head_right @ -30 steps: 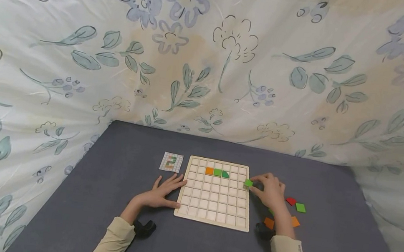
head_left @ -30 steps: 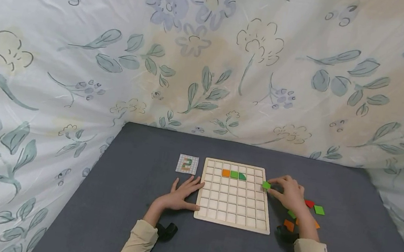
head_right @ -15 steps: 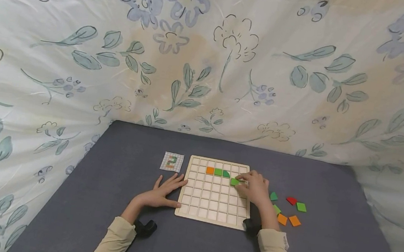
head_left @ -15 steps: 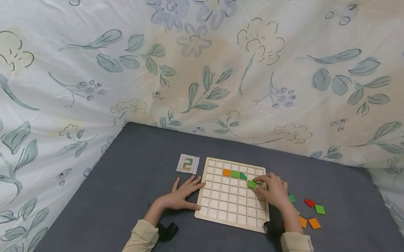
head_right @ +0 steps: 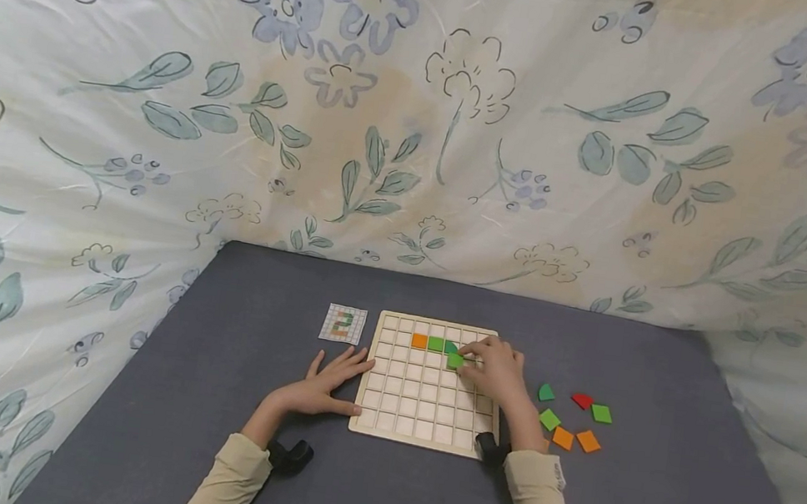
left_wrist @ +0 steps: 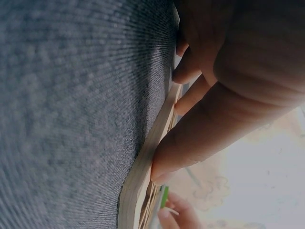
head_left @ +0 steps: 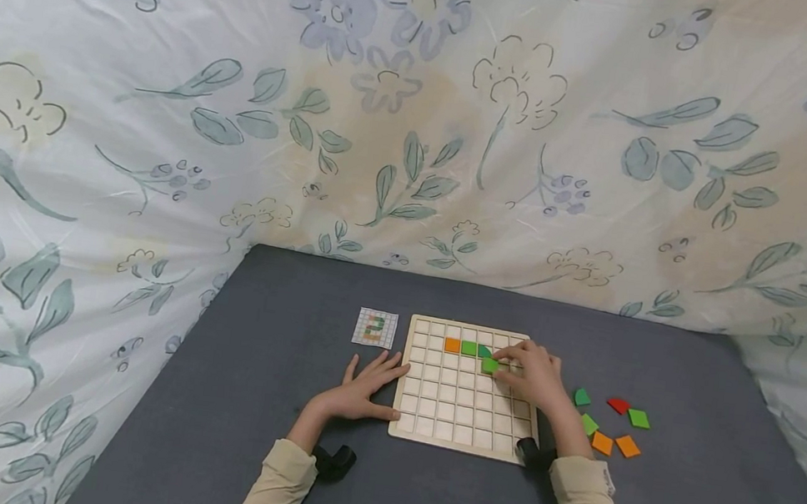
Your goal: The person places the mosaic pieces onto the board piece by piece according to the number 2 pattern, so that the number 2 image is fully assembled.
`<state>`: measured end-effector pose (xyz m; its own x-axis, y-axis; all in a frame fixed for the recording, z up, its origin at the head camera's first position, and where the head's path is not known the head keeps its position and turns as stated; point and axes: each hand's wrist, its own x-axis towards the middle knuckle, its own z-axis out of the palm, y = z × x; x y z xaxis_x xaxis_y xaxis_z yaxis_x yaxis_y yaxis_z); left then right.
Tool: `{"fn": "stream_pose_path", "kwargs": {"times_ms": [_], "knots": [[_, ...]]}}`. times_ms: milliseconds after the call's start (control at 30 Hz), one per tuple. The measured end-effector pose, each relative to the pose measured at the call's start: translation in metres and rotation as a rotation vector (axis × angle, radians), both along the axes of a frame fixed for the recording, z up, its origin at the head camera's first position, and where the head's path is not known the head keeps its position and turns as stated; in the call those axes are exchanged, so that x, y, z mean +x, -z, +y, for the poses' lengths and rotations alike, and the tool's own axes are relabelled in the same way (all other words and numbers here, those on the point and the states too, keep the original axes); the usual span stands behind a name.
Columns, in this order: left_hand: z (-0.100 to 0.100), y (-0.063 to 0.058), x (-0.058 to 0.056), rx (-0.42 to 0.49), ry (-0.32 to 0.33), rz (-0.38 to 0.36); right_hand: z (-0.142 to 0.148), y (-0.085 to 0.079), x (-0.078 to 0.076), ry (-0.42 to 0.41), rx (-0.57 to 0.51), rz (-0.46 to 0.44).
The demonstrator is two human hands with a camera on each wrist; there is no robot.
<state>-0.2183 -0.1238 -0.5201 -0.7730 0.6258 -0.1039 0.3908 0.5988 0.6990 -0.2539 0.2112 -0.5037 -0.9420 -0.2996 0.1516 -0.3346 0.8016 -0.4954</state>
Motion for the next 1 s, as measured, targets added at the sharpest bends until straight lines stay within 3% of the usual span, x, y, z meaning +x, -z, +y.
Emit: {"fn": "stream_pose_path", "kwargs": {"times_ms": [1000], "knots": [[0.0008,0.0031,-0.0022,-0.004,0.002,0.002,-0.0078,0.0022,-0.0052,-0.017,0.024,0.020]]}}
